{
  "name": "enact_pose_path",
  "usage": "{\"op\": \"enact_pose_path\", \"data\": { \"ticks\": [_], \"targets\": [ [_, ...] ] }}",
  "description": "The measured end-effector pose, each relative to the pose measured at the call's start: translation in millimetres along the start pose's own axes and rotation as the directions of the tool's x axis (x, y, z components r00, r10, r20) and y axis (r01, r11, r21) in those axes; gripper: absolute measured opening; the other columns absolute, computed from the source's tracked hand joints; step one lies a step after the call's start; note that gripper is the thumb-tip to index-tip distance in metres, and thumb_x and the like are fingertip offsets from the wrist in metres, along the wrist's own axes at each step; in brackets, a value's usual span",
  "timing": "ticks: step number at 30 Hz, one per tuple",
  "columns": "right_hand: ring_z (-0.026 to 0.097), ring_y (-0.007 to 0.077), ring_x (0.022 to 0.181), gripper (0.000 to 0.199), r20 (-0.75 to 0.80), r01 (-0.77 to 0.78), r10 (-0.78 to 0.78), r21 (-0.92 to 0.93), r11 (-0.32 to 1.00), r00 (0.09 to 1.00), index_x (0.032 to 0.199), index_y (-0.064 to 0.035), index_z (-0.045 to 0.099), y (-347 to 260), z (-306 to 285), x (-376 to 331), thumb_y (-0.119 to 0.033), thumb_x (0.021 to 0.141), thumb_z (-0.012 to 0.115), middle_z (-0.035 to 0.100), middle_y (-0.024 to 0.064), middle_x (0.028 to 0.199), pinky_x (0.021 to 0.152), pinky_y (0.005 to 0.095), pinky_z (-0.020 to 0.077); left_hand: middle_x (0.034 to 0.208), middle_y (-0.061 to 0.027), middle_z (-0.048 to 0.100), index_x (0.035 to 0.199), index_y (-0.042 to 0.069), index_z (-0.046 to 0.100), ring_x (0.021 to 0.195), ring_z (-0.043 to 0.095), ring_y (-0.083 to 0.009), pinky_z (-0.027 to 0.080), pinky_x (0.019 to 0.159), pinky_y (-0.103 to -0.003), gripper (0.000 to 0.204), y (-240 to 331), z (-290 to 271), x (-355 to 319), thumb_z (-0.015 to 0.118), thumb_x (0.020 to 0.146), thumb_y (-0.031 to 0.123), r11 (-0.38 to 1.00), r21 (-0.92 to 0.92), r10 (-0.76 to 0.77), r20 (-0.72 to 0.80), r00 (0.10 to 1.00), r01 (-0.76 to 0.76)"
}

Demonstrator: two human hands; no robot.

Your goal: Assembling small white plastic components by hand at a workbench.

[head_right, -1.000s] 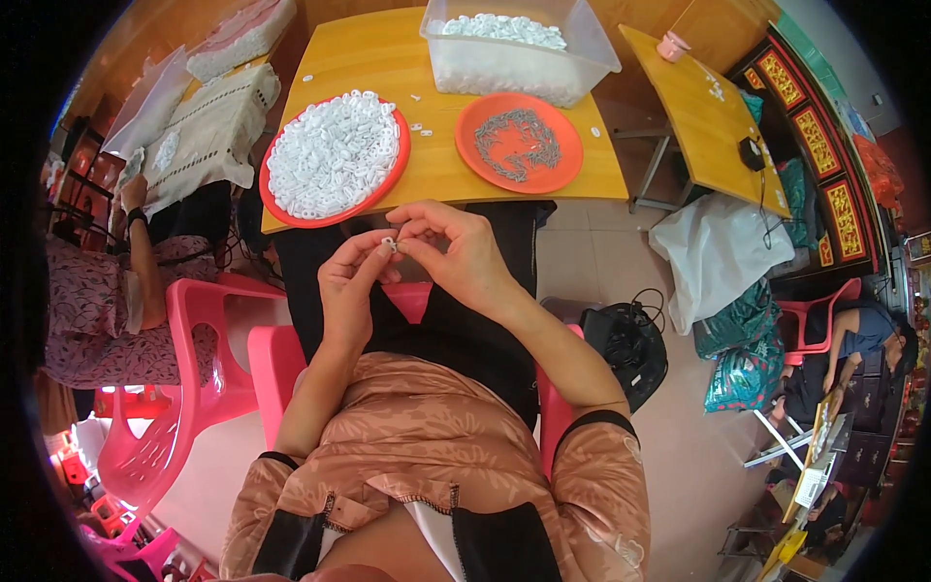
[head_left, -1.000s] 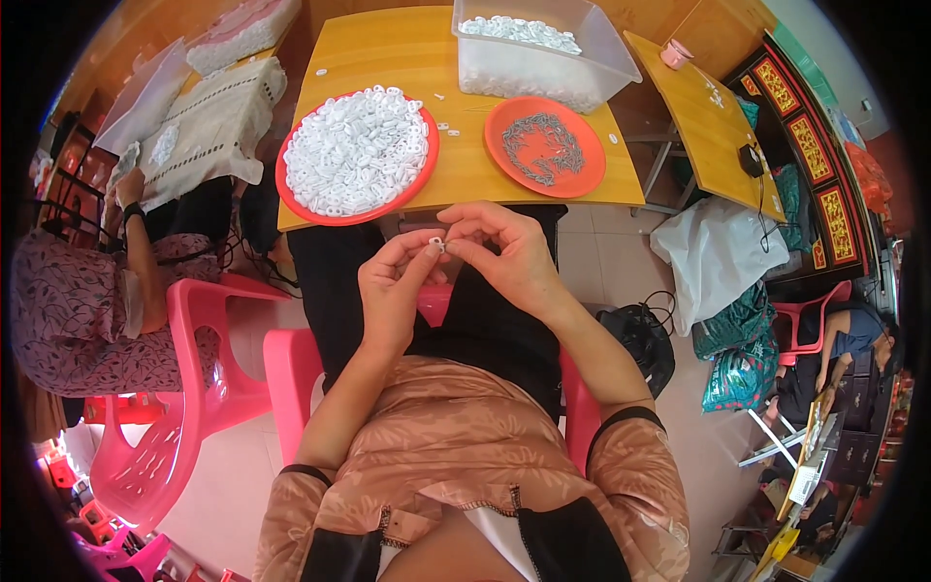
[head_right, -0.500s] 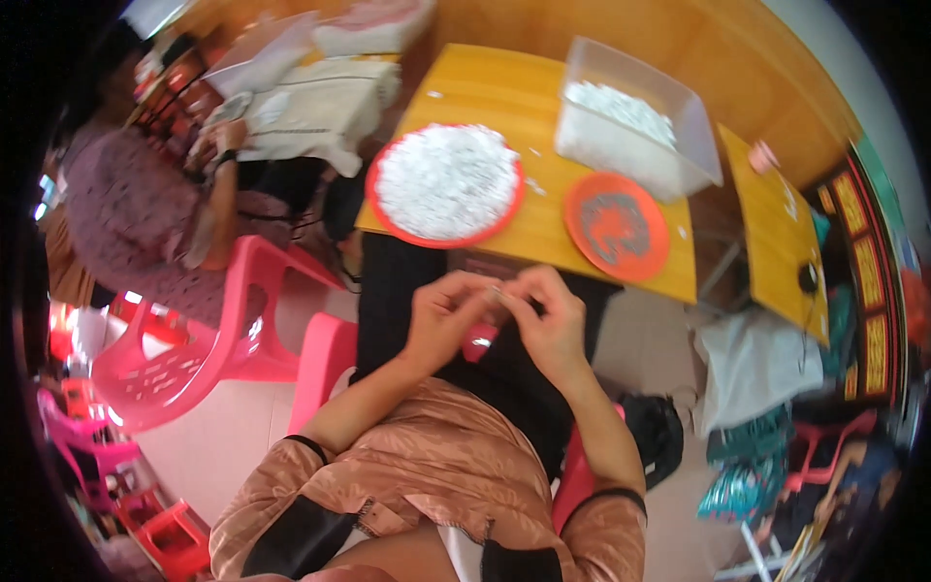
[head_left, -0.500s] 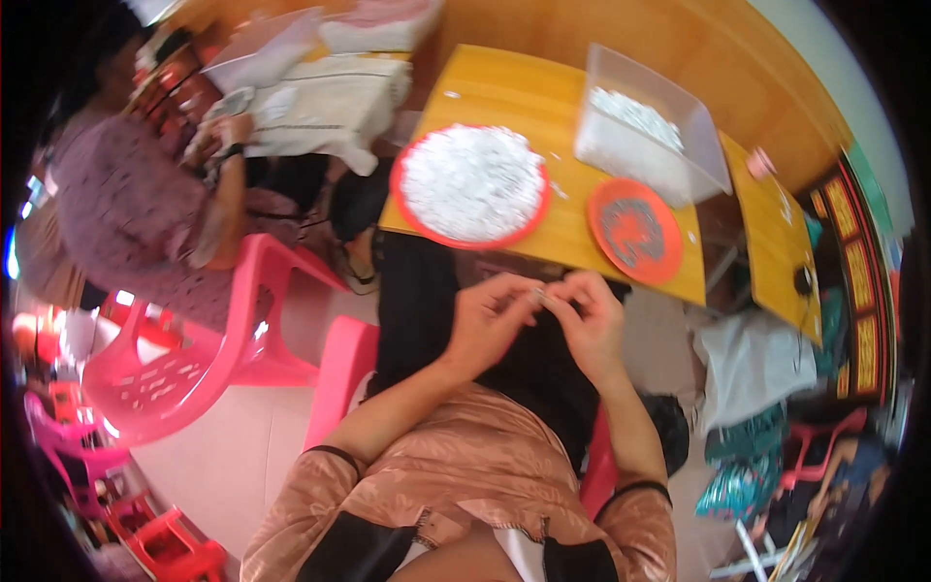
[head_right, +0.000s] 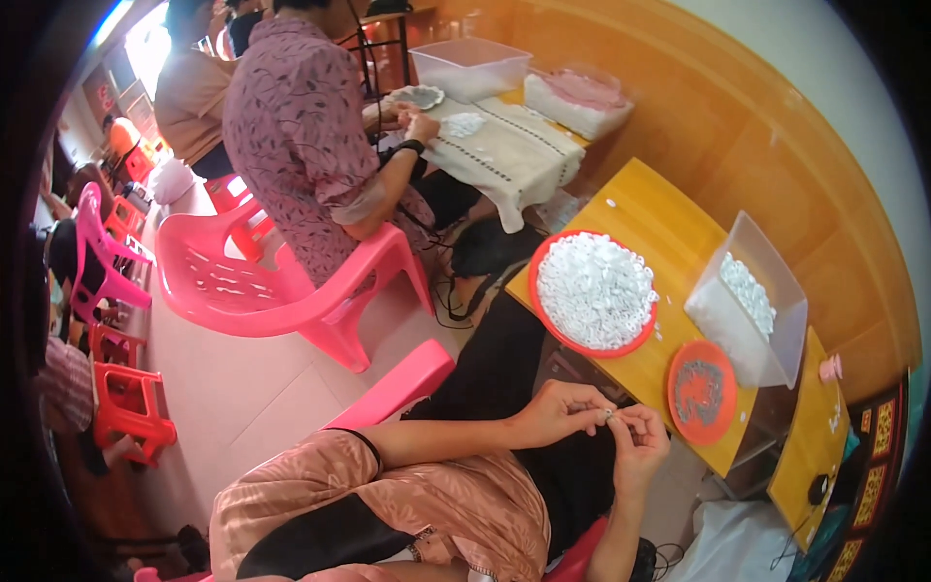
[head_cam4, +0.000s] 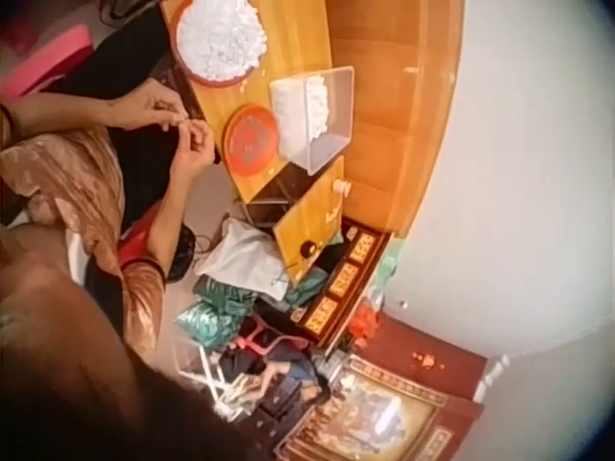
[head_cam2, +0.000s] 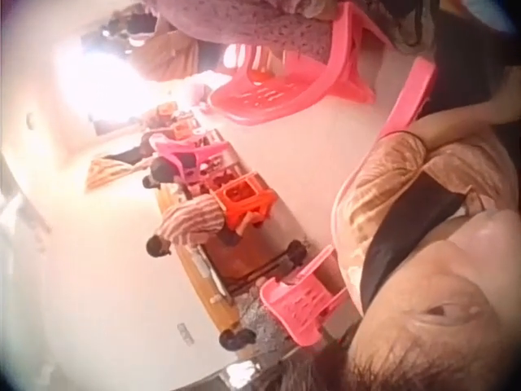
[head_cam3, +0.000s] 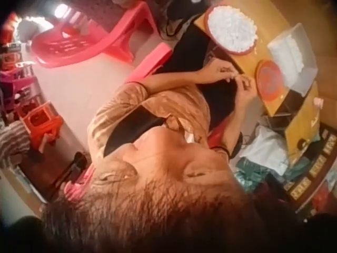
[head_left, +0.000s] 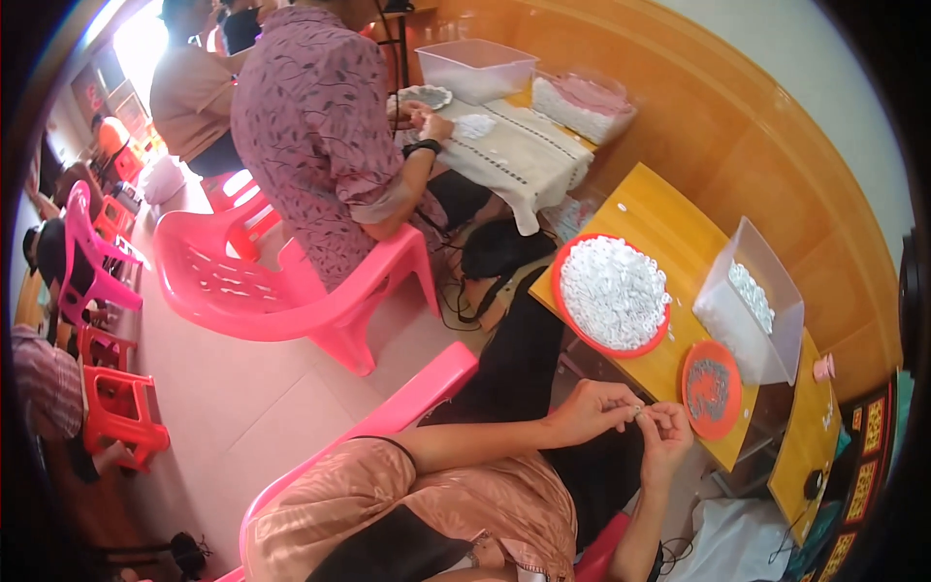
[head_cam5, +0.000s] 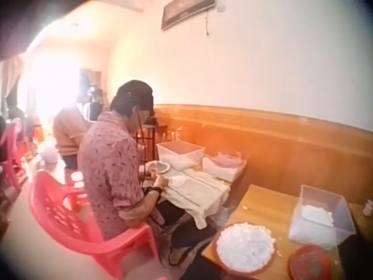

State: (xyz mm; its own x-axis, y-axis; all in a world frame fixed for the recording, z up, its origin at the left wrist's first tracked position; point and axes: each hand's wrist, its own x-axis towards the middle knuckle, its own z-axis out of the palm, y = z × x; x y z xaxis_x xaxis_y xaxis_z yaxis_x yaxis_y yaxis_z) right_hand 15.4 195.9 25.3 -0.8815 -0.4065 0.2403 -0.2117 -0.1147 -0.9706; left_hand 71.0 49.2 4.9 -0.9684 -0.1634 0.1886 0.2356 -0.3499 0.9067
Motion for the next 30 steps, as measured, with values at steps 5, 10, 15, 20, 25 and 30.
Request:
{"op": "enact_pose_path", "data": {
  "ticks": [5, 10, 15, 20, 25, 30],
  "targets": [
    [0.056, 0.0067, 0.069, 0.016, 0.042, -0.176, 0.181, -0.094, 0.980, 0.983, 0.094, 0.0017, 0.061, -2.6, -10.3, -0.6, 0.003, 0.079, 0.063, 0.062, 0.0019, 0.080, 0.066, 0.0194, 0.0445, 0.081, -0.0057, 0.064, 0.096, -0.003, 0.063, 0.065, 0.060, -0.0085, 0.049, 0.057, -0.021, 0.015, 5.6, -0.6, -3.0, 0.058, 0.085, 0.005, 0.991, 0.130, 0.017, 0.028, 0.999, -0.021],
    [0.054, 0.0072, 0.072, 0.006, -0.002, -0.155, 0.160, -0.248, 0.956, 0.987, 0.086, 0.0025, 0.063, -6.1, -9.4, -3.7, 0.000, 0.081, 0.062, 0.060, 0.0012, 0.078, 0.067, 0.0193, 0.0429, 0.082, -0.0085, 0.065, 0.096, -0.002, 0.065, 0.064, 0.062, -0.0109, 0.049, 0.056, -0.022, 0.015, 6.3, 1.2, -1.7, 0.060, 0.084, 0.005, 0.940, 0.305, 0.160, 0.003, 0.987, -0.153],
    [0.052, 0.0042, 0.069, 0.009, 0.045, -0.125, 0.141, -0.256, 0.959, 0.989, 0.086, 0.0023, 0.062, -5.6, 8.3, 3.3, -0.007, 0.085, 0.061, 0.059, -0.0009, 0.074, 0.064, 0.0183, 0.0421, 0.082, -0.0072, 0.065, 0.096, -0.003, 0.065, 0.066, 0.061, -0.0096, 0.050, 0.057, -0.022, 0.015, 7.2, -4.2, -1.6, 0.061, 0.085, 0.006, 0.972, 0.223, 0.100, -0.087, 0.991, -0.078],
    [0.050, 0.0034, 0.064, 0.008, -0.010, -0.143, 0.143, -0.164, 0.976, 0.990, 0.085, 0.0018, 0.064, 7.1, 2.4, -1.2, -0.006, 0.084, 0.062, 0.058, -0.0018, 0.072, 0.059, 0.0174, 0.0404, 0.081, -0.0064, 0.066, 0.097, -0.003, 0.063, 0.066, 0.061, -0.0088, 0.049, 0.058, -0.020, 0.014, -11.8, -1.3, -0.5, 0.059, 0.085, 0.004, 0.996, 0.087, 0.010, -0.049, 0.999, -0.005],
    [0.050, 0.0035, 0.064, 0.007, 0.023, -0.221, 0.222, -0.041, 0.974, 0.975, 0.083, 0.0016, 0.065, 9.3, -1.1, -2.3, -0.005, 0.083, 0.062, 0.059, -0.0016, 0.071, 0.058, 0.0174, 0.0402, 0.080, -0.0067, 0.065, 0.098, -0.002, 0.063, 0.066, 0.061, -0.0088, 0.049, 0.058, -0.020, 0.015, -21.8, 0.6, -3.8, 0.059, 0.086, 0.004, 0.999, 0.002, -0.039, -0.078, 0.996, 0.039],
    [0.052, 0.0039, 0.065, 0.009, 0.024, -0.239, 0.239, 0.044, 0.970, 0.971, 0.088, 0.0014, 0.064, 6.0, -2.1, -1.1, -0.005, 0.084, 0.062, 0.061, 0.0001, 0.076, 0.058, 0.0178, 0.0410, 0.087, -0.0081, 0.065, 0.103, -0.002, 0.061, 0.071, 0.062, -0.0112, 0.051, 0.065, -0.022, 0.018, -12.9, -1.3, 1.1, 0.059, 0.086, 0.003, 0.984, -0.149, -0.105, -0.011, 0.994, 0.102]
  ]
}}
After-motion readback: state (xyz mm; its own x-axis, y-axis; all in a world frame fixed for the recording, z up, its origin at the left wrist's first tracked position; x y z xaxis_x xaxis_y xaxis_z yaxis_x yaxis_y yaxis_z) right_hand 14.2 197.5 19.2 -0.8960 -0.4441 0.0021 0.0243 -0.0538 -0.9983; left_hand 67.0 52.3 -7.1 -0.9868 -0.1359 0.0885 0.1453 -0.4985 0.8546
